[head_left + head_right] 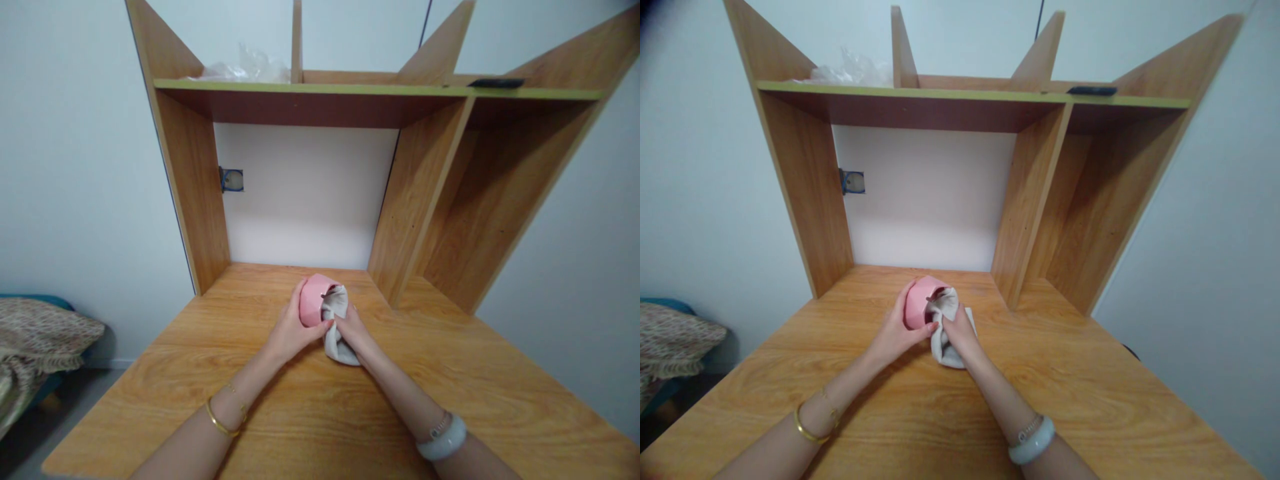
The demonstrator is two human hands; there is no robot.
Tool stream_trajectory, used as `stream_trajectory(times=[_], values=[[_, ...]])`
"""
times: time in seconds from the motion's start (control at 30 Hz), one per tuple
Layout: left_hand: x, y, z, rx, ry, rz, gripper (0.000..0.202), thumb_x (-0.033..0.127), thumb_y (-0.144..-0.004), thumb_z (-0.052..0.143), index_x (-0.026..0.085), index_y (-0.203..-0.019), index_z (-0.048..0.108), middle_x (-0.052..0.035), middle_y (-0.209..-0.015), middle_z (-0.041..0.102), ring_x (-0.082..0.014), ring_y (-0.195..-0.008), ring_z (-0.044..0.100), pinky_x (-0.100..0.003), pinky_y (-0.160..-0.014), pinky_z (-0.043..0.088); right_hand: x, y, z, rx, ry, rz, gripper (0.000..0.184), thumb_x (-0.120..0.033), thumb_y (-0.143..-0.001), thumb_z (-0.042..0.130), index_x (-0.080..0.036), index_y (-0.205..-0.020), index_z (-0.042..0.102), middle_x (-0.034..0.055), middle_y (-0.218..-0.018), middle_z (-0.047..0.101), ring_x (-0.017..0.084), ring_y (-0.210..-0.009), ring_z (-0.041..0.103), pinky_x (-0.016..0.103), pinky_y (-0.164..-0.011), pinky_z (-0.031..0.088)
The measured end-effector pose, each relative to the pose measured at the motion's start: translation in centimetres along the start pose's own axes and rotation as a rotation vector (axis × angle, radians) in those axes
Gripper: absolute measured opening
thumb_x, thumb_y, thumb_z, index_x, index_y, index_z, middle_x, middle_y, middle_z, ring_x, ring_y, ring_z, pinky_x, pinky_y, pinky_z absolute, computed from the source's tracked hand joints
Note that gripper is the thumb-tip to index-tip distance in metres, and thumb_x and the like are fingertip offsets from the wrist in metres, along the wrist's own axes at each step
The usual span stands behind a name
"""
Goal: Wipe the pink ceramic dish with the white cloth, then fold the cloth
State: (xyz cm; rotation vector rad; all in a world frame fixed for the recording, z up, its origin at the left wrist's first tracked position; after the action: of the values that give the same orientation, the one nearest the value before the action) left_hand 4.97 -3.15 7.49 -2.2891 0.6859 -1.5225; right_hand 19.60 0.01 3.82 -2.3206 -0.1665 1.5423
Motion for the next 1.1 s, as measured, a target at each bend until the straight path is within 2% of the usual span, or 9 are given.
stream_trajectory(times=[0.17, 0.27, 0.4, 0.5, 0.63, 0.77, 0.9, 1.0, 1.1], values=[[0.7, 0.2, 0.3, -0.075, -0.065, -0.002, 0.085, 0.034, -0.067, 0.065, 0.019, -0.136, 0.019, -0.0111, -0.124, 0.049, -0.0233, -0.111, 0.050, -0.036, -0.093, 0.039, -0.6, -0.5, -1.4, -0.022, 0.139, -0.004, 0.025, -0.022, -0.072, 0.047, -0.013, -0.092, 0.059, 0.0092, -0.089, 0.067, 0.020, -0.081, 0.062, 0.029, -0.070, 0.046], [1.2, 0.1, 0.2, -0.096, -0.091, 0.002, 0.084, 0.033, -0.067, 0.064, 0.019, -0.137, 0.019, -0.0097, -0.121, 0.053, -0.0227, -0.105, 0.054, -0.034, -0.089, 0.043, -1.5, -0.4, -2.5, 0.059, 0.341, -0.008, 0.036, -0.023, -0.072, 0.049, -0.013, -0.106, 0.055, 0.0117, -0.093, 0.066, 0.022, -0.084, 0.061, 0.030, -0.069, 0.044], [1.7, -0.1, -0.1, -0.142, -0.169, 0.042, 0.086, 0.031, -0.064, 0.064, 0.021, -0.137, 0.020, -0.0078, -0.119, 0.055, -0.0232, -0.103, 0.055, -0.034, -0.088, 0.043, -3.0, 0.0, -3.3, 0.106, 0.600, -0.066, 0.057, -0.023, -0.074, 0.049, -0.011, -0.128, 0.038, 0.0136, -0.087, 0.067, 0.025, -0.080, 0.061, 0.030, -0.064, 0.042], [1.7, -0.1, -0.4, -0.181, -0.265, 0.061, 0.086, 0.030, -0.063, 0.062, 0.022, -0.138, 0.021, -0.0060, -0.115, 0.058, -0.0232, -0.098, 0.057, -0.033, -0.087, 0.044, -3.8, 0.4, -3.3, 0.073, 0.756, -0.128, 0.064, -0.019, -0.074, 0.048, -0.014, -0.134, 0.029, 0.0095, -0.078, 0.067, 0.023, -0.072, 0.062, 0.028, -0.061, 0.040], [1.4, 0.2, -0.9, -0.201, -0.431, 0.043, 0.080, 0.032, -0.062, 0.061, 0.025, -0.135, 0.029, -0.0030, -0.095, 0.065, -0.0234, -0.086, 0.061, -0.032, -0.080, 0.046, -4.2, 1.0, -2.8, -0.006, 0.833, -0.223, 0.065, -0.015, -0.071, 0.048, -0.018, -0.134, 0.031, 0.0069, -0.079, 0.066, 0.020, -0.071, 0.061, 0.025, -0.061, 0.039], [0.6, 0.0, -1.4, -0.176, -0.390, -0.014, 0.080, 0.040, -0.066, 0.062, 0.024, -0.136, 0.027, -0.0038, -0.090, 0.064, -0.0233, -0.085, 0.061, -0.033, -0.080, 0.046, -3.8, 1.2, -2.5, -0.054, 0.717, -0.228, 0.063, -0.015, -0.072, 0.044, -0.017, -0.134, 0.030, 0.0053, -0.075, 0.065, 0.019, -0.070, 0.060, 0.025, -0.063, 0.040], [-0.5, -0.6, -1.3, -0.095, 0.039, -0.047, 0.091, 0.044, -0.070, 0.061, 0.021, -0.139, 0.007, -0.0121, -0.119, 0.050, -0.0203, -0.095, 0.058, -0.032, -0.080, 0.047, -2.8, 0.7, -2.7, 0.042, 0.428, -0.133, 0.062, -0.021, -0.075, 0.043, -0.015, -0.134, 0.026, 0.0071, -0.082, 0.065, 0.020, -0.074, 0.060, 0.028, -0.065, 0.043], [-1.0, -0.7, -0.5, -0.087, 0.298, -0.083, 0.100, 0.041, -0.066, 0.067, 0.025, -0.138, 0.001, -0.0161, -0.132, 0.035, -0.0206, -0.101, 0.056, -0.032, -0.079, 0.049, -2.0, 0.1, -2.9, 0.137, 0.169, -0.084, 0.056, -0.025, -0.075, 0.045, -0.016, -0.129, 0.034, 0.0094, -0.099, 0.063, 0.020, -0.088, 0.059, 0.031, -0.075, 0.045], [-1.0, -0.3, 0.6, -0.169, 0.383, -0.104, 0.106, 0.037, -0.064, 0.071, 0.026, -0.138, -0.003, -0.0169, -0.133, 0.035, -0.0219, -0.103, 0.055, -0.035, -0.083, 0.048, -1.6, -0.2, -2.7, 0.159, -0.040, -0.032, 0.043, -0.030, -0.072, 0.048, -0.016, -0.113, 0.048, 0.0096, -0.107, 0.061, 0.021, -0.094, 0.057, 0.034, -0.080, 0.045]])
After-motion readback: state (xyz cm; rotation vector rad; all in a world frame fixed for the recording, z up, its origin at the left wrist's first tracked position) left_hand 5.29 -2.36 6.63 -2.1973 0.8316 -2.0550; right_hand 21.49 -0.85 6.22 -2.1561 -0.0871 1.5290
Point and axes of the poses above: each hand's wrist, its own y-axis away from the middle knuckle, its own z-axis out of the palm, x = y × z, the point moved 3 cm from there along -y, towards the middle knuckle
